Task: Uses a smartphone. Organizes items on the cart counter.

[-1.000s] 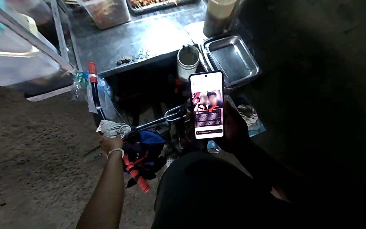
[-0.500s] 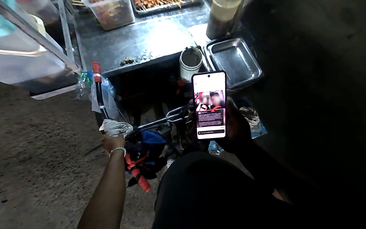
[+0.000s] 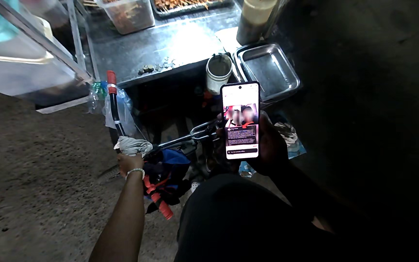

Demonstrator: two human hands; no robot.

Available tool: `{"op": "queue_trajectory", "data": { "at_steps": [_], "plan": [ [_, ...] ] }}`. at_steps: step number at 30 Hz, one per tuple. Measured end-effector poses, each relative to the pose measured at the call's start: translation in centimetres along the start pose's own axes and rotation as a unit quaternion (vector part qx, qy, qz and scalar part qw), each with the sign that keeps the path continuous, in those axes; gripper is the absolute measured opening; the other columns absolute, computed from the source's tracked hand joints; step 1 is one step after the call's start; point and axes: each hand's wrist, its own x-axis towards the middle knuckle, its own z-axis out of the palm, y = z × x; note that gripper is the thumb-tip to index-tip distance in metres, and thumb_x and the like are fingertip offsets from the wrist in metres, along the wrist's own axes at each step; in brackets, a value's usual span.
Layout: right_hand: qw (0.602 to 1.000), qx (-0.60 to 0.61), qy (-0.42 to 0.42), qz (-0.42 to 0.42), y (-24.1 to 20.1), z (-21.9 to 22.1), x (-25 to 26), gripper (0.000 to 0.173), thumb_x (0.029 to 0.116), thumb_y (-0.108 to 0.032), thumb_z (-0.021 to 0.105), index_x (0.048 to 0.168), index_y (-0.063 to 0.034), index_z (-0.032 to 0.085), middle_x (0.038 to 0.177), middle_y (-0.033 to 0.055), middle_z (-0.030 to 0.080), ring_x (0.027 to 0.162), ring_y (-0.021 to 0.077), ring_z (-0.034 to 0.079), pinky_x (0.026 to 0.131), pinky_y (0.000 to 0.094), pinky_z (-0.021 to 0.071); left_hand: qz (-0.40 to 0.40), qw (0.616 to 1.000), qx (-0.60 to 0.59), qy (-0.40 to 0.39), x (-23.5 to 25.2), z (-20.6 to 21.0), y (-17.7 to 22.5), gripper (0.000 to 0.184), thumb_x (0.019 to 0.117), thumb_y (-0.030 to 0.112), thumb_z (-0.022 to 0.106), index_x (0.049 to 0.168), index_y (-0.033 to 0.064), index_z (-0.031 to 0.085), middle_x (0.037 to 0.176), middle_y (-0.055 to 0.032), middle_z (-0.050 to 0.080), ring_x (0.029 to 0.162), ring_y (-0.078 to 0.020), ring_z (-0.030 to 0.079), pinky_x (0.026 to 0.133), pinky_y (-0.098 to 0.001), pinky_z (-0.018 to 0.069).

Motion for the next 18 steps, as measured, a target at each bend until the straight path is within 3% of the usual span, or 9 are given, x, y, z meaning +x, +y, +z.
{"op": "queue_trajectory", "data": {
  "at_steps": [3,10,18],
  "plan": [
    [1.000,0.004,-0.004,-0.003,0.02,0.06,0.00,0.058,0.1038,-0.063,0.044,0.137,-0.0165,0.057,0.126,0.0168,0.068,0.096,0.0283,0.074,0.069,0.0417,0.0652,-0.001,1.000,-0.002,0.000,0.08,0.09,-0.06,0.075,0.0944,0.027,0.071,0.152,-0.0068,0.035,0.143,-0.0323,0.052,0.134,-0.0440,0.053,0.109,-0.0582,0.0430],
    [1.000,0.002,0.004,-0.012,0.05,0.12,-0.03,0.057,0.1025,-0.062,0.049,0.138,-0.0181,0.057,0.126,0.0136,0.068,0.106,0.0256,0.072,0.082,0.0425,0.0638,-0.001,1.000,-0.008,0.005,-0.04,0.04,0.02,0.076,0.0939,0.026,0.072,0.152,-0.0066,0.035,0.145,-0.0323,0.050,0.135,-0.0439,0.051,0.110,-0.0576,0.0419],
    [1.000,0.003,0.000,-0.002,0.00,0.00,-0.03,0.058,0.1029,-0.063,0.047,0.138,-0.0184,0.057,0.128,0.0147,0.068,0.103,0.0272,0.073,0.075,0.0424,0.0649,0.000,1.000,-0.004,0.004,0.03,0.02,-0.01,0.076,0.0938,0.026,0.072,0.151,-0.0067,0.035,0.145,-0.0319,0.051,0.134,-0.0430,0.052,0.110,-0.0568,0.0422]
  ]
}}
